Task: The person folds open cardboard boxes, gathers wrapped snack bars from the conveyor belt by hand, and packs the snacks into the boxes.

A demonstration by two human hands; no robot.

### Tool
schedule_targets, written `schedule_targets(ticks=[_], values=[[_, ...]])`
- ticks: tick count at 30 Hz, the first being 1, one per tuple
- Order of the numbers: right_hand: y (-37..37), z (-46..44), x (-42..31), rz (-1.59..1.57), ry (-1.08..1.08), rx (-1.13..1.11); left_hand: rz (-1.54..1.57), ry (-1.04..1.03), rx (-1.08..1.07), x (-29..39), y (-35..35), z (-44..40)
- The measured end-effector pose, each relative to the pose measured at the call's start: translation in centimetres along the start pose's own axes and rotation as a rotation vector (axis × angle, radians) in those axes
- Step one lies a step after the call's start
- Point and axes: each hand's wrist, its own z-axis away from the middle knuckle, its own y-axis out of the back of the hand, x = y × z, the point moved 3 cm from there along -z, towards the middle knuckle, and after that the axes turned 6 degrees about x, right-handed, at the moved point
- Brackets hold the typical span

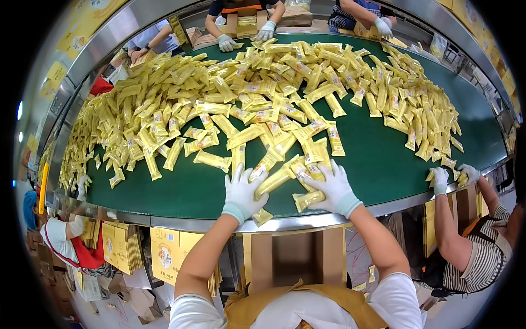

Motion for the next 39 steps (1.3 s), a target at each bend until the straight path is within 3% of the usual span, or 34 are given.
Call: schedule_targets(ticks=[2, 6, 14, 17, 21, 23, 25, 27, 28, 31, 33, 37, 38, 39], values=[[0.5, 1.7, 0.5, -0.014, -0.012, -0.014, 0.008, -0.070, 0.164, -0.2, -0.7, 2.3], [0.9, 4.8, 2.0, -0.023, -0.051, -0.030, 0.024, -0.384, -0.095, -1.2, -0.1, 5.2], [3.9, 8.9, 1.4, 0.046, -0.034, -0.020, -0.071, -0.447, -0.131, -5.2, 1.9, 5.5], [4.0, 10.5, 2.9, -0.044, -0.086, 0.005, 0.254, -0.083, -0.258, -3.5, 5.2, 4.5], [8.8, 7.6, -0.7, -0.409, -0.380, 0.237, 0.400, -0.003, 0.022, 1.5, 7.1, 2.6], [7.7, 5.0, -2.5, -0.419, -0.258, 0.370, 0.294, -0.001, -0.006, 3.6, 4.6, 0.2], [5.1, 1.9, -3.8, -0.202, -0.305, 0.182, 0.140, 0.008, -0.115, 4.8, 1.2, -1.6], [-0.6, 0.8, -3.0, 0.053, -0.219, 0.159, 0.003, 0.054, -0.128, 5.8, 0.4, -1.7], [-0.7, -0.1, -3.6, 0.116, -0.326, -0.069, 0.044, 0.031, -0.132, 5.4, -0.1, -1.6], [-1.3, -0.6, -2.4, 0.100, -0.309, -0.005, 0.180, 0.022, -0.153, 3.4, 0.2, -1.3], [-0.3, 0.3, -1.4, 0.027, -0.401, -0.087, 0.289, 0.091, -0.174, 2.1, 1.5, -1.1], [0.1, 1.0, -1.8, 0.010, -0.390, -0.184, 0.363, 0.323, 0.077, 1.0, 3.2, -3.4], [0.0, 0.8, -2.0, -0.030, -0.376, -0.243, 0.258, 0.308, 0.179, 1.0, 3.1, -4.1], [0.1, 0.7, -2.2, -0.070, -0.361, -0.301, 0.214, 0.364, 0.087, 1.0, 2.4, -5.1]])
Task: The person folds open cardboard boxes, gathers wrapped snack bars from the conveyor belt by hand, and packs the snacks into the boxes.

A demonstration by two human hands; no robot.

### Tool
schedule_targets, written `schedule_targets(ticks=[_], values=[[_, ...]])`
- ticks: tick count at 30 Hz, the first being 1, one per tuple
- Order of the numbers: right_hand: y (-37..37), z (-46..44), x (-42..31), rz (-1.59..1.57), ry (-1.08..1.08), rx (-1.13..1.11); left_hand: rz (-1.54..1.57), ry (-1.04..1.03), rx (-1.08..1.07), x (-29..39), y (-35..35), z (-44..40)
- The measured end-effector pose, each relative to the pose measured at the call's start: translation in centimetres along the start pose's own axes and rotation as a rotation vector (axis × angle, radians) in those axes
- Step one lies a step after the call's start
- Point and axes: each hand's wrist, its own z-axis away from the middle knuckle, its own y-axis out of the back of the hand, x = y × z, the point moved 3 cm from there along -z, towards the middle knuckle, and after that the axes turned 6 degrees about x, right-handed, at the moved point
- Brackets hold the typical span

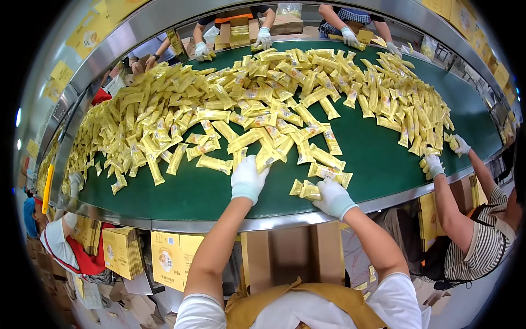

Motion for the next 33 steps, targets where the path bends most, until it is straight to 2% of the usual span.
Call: schedule_targets(ticks=[2, 4, 6, 8, 9, 11, 14, 15, 18, 19, 21, 24, 26, 28, 30, 33], values=[[1.6, 0.6, -0.5, -0.060, 0.056, 0.110, -0.127, 0.122, -0.153, 0.2, -1.2, -1.4], [3.7, 0.4, -0.4, 0.001, 0.101, 0.308, -0.182, 0.059, -0.160, 0.8, -1.4, -1.7], [3.9, -1.7, 1.7, 0.155, 0.014, 0.373, -0.233, 0.029, -0.189, 0.6, -2.2, -2.0], [1.7, -3.9, 4.4, 0.167, -0.067, 0.338, -0.249, 0.017, -0.209, 0.1, -1.7, -2.0], [1.9, -3.8, 4.3, 0.186, -0.018, 0.358, -0.252, 0.008, -0.216, -0.1, -1.4, -2.1], [2.1, -3.1, 3.8, 0.225, 0.072, 0.397, -0.319, -0.035, -0.151, -1.2, -0.3, -1.5], [-0.4, -1.8, 3.4, 0.436, 0.187, 0.616, -0.434, -0.157, 0.040, -5.8, -0.9, -0.6], [-0.9, -1.3, 3.0, 0.447, 0.181, 0.654, -0.483, -0.202, 0.013, -7.0, -1.3, 0.0], [0.2, 1.5, 0.9, 0.300, 0.170, 0.521, -0.453, -0.419, 0.147, -6.8, -0.9, 3.1], [-0.1, 1.8, 0.6, 0.308, 0.197, 0.577, -0.438, -0.451, 0.208, -6.3, -0.5, 4.1], [-0.5, 2.6, 0.3, 0.324, 0.255, 0.683, -0.405, -0.329, 0.059, -5.3, -0.2, 4.1], [0.1, 1.7, 1.0, 0.341, 0.134, 0.456, -0.355, -0.194, -0.045, -4.6, 0.3, 2.3], [1.7, 0.4, 1.4, 0.276, 0.020, 0.230, -0.353, -0.131, -0.115, -3.5, 1.8, 2.1], [2.7, -0.4, 1.4, 0.264, -0.006, 0.090, -0.311, -0.180, -0.097, -3.8, 1.2, 3.0], [2.6, -1.3, 1.2, 0.228, 0.026, 0.057, -0.345, -0.263, -0.121, -4.0, 0.8, 4.4], [4.3, -2.3, 0.3, 0.113, 0.101, 0.062, -0.301, -0.231, -0.246, -4.8, 1.2, 6.5]])
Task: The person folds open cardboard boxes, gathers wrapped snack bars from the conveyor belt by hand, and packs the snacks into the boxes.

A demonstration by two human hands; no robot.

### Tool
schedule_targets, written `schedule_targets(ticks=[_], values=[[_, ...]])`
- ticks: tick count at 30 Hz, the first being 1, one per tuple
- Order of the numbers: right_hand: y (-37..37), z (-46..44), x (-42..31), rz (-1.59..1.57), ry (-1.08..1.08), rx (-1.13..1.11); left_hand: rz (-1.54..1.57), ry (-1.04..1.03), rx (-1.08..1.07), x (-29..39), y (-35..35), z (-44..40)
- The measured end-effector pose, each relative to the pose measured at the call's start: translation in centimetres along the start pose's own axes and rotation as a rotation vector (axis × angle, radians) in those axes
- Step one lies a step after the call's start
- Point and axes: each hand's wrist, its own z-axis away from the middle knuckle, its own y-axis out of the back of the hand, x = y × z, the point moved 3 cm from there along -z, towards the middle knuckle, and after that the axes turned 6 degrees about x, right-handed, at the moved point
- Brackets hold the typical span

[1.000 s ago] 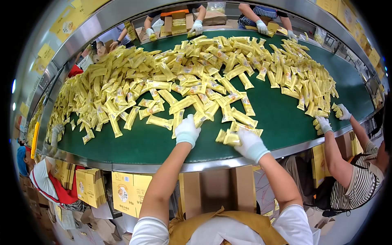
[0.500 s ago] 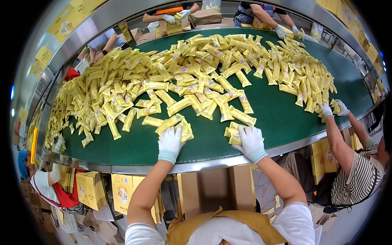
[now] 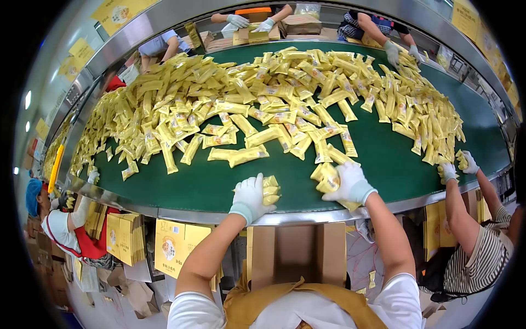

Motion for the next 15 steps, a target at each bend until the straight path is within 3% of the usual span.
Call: schedule_targets(ticks=[3, 7, 8, 11, 14, 15], values=[[1.2, -1.9, 2.0, -0.060, -0.048, 0.250, 0.173, 0.027, -0.057, -1.1, 1.4, 0.5], [0.4, -4.9, 5.1, -0.374, -0.155, -0.030, 0.528, 0.022, 0.004, -3.5, 4.4, -3.2], [0.0, -5.0, 5.4, -0.317, -0.158, -0.045, 0.544, 0.051, 0.110, -4.2, 4.6, -4.4], [-0.7, -4.7, 4.7, -0.106, -0.087, -0.082, 0.321, -0.024, 0.127, -6.0, 3.8, -9.2], [-0.9, -2.0, 2.8, 0.058, 0.034, 0.025, 0.141, 0.083, -0.226, -4.1, 4.2, -9.3], [-1.2, -1.0, 2.3, 0.037, 0.045, 0.013, 0.126, 0.078, -0.220, -3.4, 4.3, -9.0]])
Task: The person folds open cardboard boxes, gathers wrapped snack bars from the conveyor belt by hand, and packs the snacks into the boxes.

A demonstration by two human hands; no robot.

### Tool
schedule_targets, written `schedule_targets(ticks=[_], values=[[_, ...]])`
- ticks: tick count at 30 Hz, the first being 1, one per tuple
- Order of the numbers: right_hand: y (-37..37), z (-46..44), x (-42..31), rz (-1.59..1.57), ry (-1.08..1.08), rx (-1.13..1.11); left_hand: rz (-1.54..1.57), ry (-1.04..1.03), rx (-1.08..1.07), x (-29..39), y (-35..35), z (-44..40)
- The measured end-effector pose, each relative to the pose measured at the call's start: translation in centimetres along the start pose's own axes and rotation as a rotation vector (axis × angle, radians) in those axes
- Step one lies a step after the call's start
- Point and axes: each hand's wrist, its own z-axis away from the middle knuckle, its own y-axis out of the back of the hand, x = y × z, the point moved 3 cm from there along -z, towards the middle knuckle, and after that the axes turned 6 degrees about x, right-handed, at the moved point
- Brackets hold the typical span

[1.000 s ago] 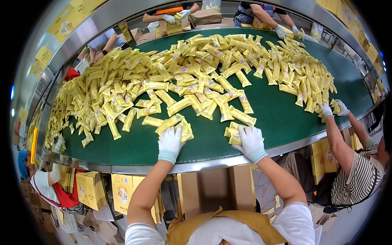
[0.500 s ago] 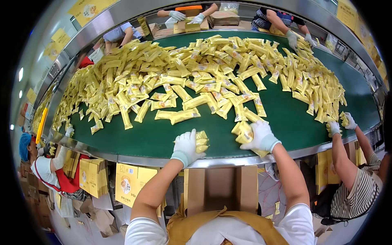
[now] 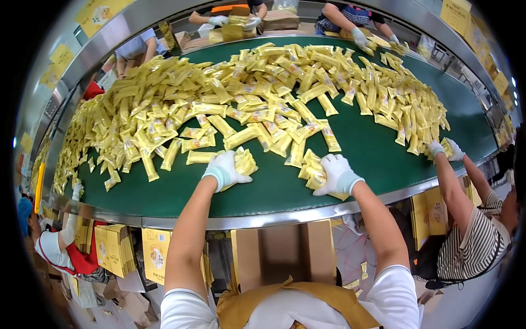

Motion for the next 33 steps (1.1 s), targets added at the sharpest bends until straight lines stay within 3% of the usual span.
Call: schedule_targets(ticks=[2, 7, 10, 12, 17, 20, 22, 24, 25, 28, 30, 33], values=[[-1.1, 1.9, -0.5, -0.059, 0.137, 0.173, -0.034, 0.007, 0.010, 0.5, -0.8, 1.3], [-1.6, 2.5, -3.1, -0.080, 0.250, 0.213, -0.222, -0.114, 0.187, 2.0, -2.8, 4.2], [-1.7, 0.6, -5.5, -0.120, 0.287, 0.194, -0.209, -0.171, 0.007, 4.9, -2.4, 4.2], [-2.1, -0.6, -6.9, -0.101, 0.350, 0.214, -0.283, -0.291, 0.083, 6.5, -3.4, 4.1], [-1.8, 0.2, -6.3, -0.055, 0.359, 0.266, -0.236, -0.233, 0.054, 5.5, -2.9, 3.7], [-1.7, 0.8, -6.4, -0.081, 0.339, 0.238, -0.210, -0.390, 0.140, 4.9, -4.2, 2.0], [-1.7, 0.6, -6.6, -0.076, 0.348, 0.243, -0.226, -0.616, 0.114, 7.3, -4.8, 1.3], [-1.7, 0.8, -6.3, -0.047, 0.361, 0.291, -0.308, -0.549, -0.029, 9.2, -4.5, 1.3], [-1.6, 1.0, -6.1, -0.029, 0.364, 0.315, -0.300, -0.548, -0.003, 9.2, -4.2, 1.5], [-1.0, 1.7, -6.3, 0.121, 0.145, 0.109, -0.279, -0.533, 0.041, 8.4, -4.4, 2.3], [-1.4, 2.5, -6.1, 0.146, 0.171, 0.161, -0.267, -0.495, 0.039, 7.4, -4.8, 3.0], [-1.6, 3.2, -4.7, 0.115, 0.317, 0.244, -0.248, -0.442, 0.257, 5.4, -4.8, 5.2]])
